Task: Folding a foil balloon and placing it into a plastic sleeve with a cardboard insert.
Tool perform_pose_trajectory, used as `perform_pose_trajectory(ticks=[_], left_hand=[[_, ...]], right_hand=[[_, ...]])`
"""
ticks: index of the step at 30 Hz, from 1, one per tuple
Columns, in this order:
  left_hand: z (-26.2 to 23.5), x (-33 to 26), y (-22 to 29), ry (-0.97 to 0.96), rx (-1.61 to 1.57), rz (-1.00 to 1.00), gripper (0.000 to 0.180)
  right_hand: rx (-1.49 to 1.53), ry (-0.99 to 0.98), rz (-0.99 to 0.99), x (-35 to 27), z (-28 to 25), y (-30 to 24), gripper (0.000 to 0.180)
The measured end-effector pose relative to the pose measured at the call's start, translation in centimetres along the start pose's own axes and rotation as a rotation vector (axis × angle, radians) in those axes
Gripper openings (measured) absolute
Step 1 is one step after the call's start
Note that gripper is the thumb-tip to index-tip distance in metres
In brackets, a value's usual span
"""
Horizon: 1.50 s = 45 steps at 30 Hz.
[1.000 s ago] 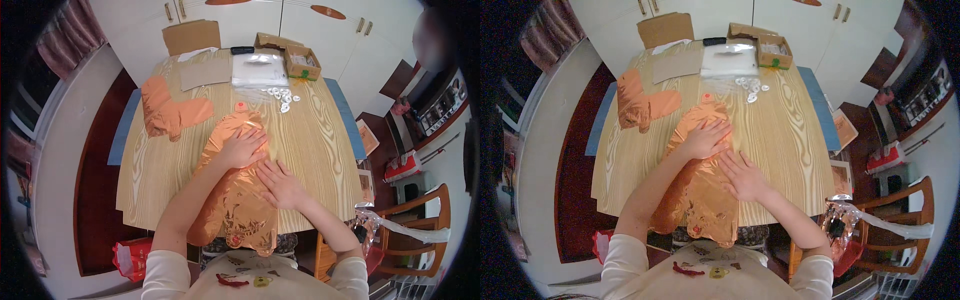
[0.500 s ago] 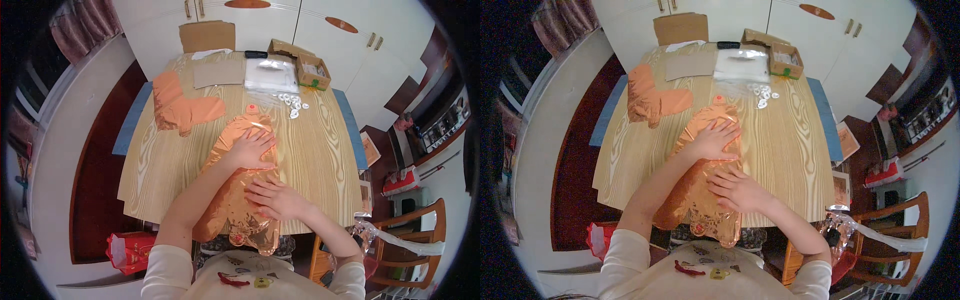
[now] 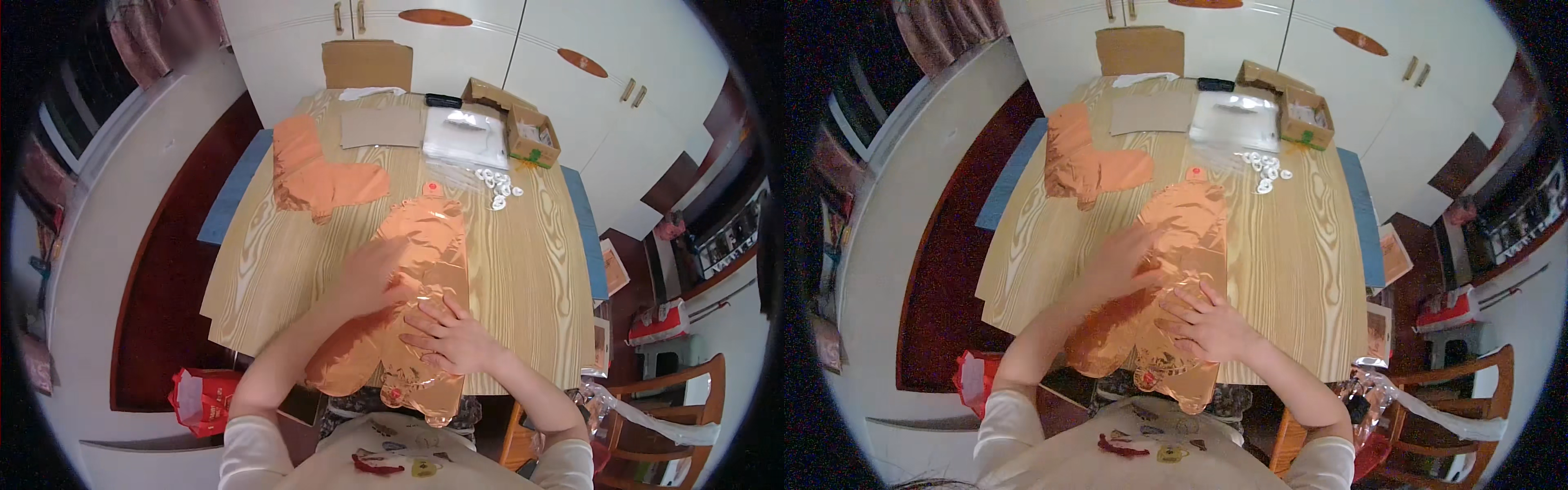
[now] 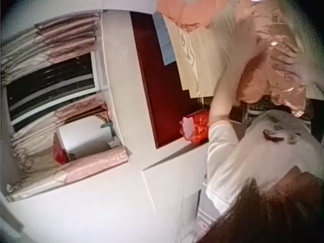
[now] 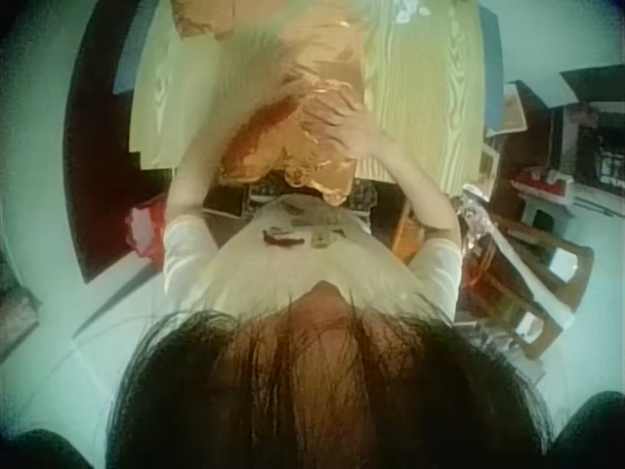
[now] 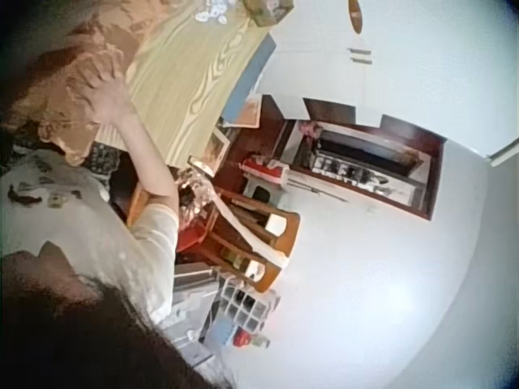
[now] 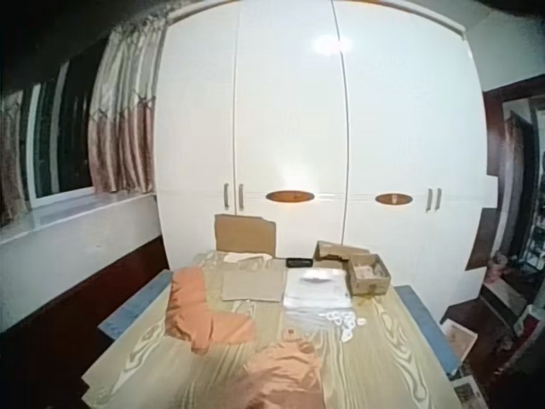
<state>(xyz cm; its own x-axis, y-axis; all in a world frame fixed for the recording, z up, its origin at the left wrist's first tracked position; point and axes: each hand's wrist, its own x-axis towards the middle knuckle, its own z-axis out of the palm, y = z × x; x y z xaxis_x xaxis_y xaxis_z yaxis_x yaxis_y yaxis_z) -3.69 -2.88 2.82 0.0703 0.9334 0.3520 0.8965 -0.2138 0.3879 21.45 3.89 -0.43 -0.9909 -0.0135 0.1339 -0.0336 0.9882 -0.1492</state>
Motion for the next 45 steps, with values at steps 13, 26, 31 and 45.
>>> perform_pose_trajectory(ticks=[13,26,31,45], left_hand=[[-0.7,-22.8,8.9,0.390,-1.051,-1.134,0.018],[2.4,-9.8,12.9,0.118,-0.316,-0.052,0.017],[4.5,-8.9,13.2,0.025,-0.297,0.004,0.021],[1.6,-3.7,1.7,-0.181,0.196,0.002,0.066]], right_hand=[[0.031,0.018,-0.001,0.1,0.1,0.0,0.045],[0.320,0.024,0.135,-0.1,-0.7,0.5,0.047],[0.773,0.438,0.279,-0.8,-0.1,0.4,0.049],[0.418,0.197,0.086,-0.9,0.4,1.2,0.038]])
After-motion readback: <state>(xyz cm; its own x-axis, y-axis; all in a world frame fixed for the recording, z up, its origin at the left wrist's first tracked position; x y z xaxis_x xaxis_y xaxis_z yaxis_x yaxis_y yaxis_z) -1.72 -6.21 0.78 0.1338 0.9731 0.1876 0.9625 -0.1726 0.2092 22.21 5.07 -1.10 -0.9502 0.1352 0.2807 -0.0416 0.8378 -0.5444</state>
